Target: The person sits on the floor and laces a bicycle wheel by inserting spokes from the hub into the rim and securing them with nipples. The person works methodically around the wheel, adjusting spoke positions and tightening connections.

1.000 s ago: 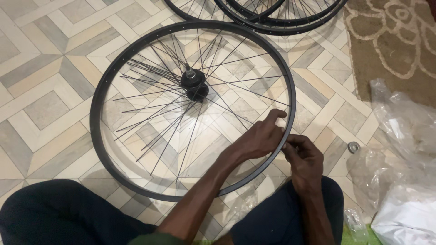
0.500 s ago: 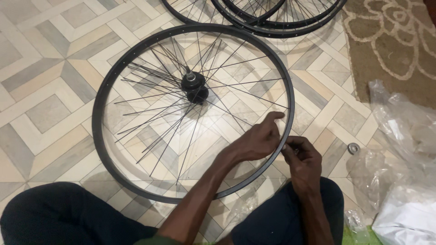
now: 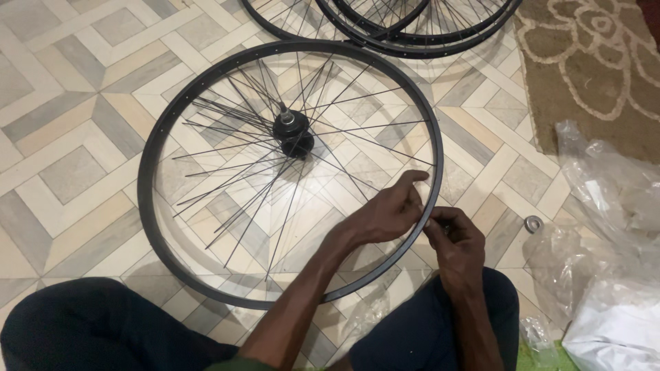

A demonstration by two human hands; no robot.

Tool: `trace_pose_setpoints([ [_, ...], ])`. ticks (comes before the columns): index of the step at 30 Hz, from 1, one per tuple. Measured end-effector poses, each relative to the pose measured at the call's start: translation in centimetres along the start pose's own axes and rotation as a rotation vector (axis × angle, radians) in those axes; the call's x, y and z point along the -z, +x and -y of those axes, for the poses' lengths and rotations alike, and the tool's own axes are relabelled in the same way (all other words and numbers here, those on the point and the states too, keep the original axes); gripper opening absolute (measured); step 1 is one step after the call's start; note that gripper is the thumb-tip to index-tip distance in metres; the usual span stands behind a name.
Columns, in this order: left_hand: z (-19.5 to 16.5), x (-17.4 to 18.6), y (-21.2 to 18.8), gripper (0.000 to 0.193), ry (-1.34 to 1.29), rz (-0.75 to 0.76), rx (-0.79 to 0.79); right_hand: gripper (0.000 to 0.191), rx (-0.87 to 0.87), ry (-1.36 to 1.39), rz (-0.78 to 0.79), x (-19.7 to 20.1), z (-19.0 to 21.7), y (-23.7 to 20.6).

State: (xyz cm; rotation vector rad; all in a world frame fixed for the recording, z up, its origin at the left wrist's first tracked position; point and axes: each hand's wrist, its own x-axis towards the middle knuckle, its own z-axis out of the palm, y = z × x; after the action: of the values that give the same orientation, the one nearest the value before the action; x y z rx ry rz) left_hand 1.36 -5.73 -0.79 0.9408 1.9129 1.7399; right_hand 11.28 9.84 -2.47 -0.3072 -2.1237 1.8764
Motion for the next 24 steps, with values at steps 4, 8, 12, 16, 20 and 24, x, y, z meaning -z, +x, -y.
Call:
trace_pose_setpoints([
  [4,-0.7,-0.6,0.1,0.053,0.104,-0.041,0.109,0.012,0.008,0.042,0.014,0.0,-0.1,0.0],
  [8,-0.8,-0.8,-0.2,0.051,0.090,-0.072,0.182,0.012,0.023,-0.001,0.008,0.1,-0.1,0.0],
  [12,-0.6,-0.2,-0.2,0.055,0.000,-0.045,-0.062,0.011,-0.007,0.002,0.004,0.1,0.0,0.0],
  [16,-1.3,-0.9,-0.5,0.048,0.124,-0.076,0.156,0.011,-0.040,-0.054,-0.022,-0.1,0.1,0.0],
  [20,-2.2,-2.8,-3.3,0.046,0.492,-0.363,-0.020,0.010,-0.093,-0.089,-0.032,-0.2,0.3,0.4],
  [24,-2.0,-3.3,-5.3,0.055,1.029,-0.957,0.017,0.010,-0.094,-0.056,-0.043,-0.4,0.3,0.5],
])
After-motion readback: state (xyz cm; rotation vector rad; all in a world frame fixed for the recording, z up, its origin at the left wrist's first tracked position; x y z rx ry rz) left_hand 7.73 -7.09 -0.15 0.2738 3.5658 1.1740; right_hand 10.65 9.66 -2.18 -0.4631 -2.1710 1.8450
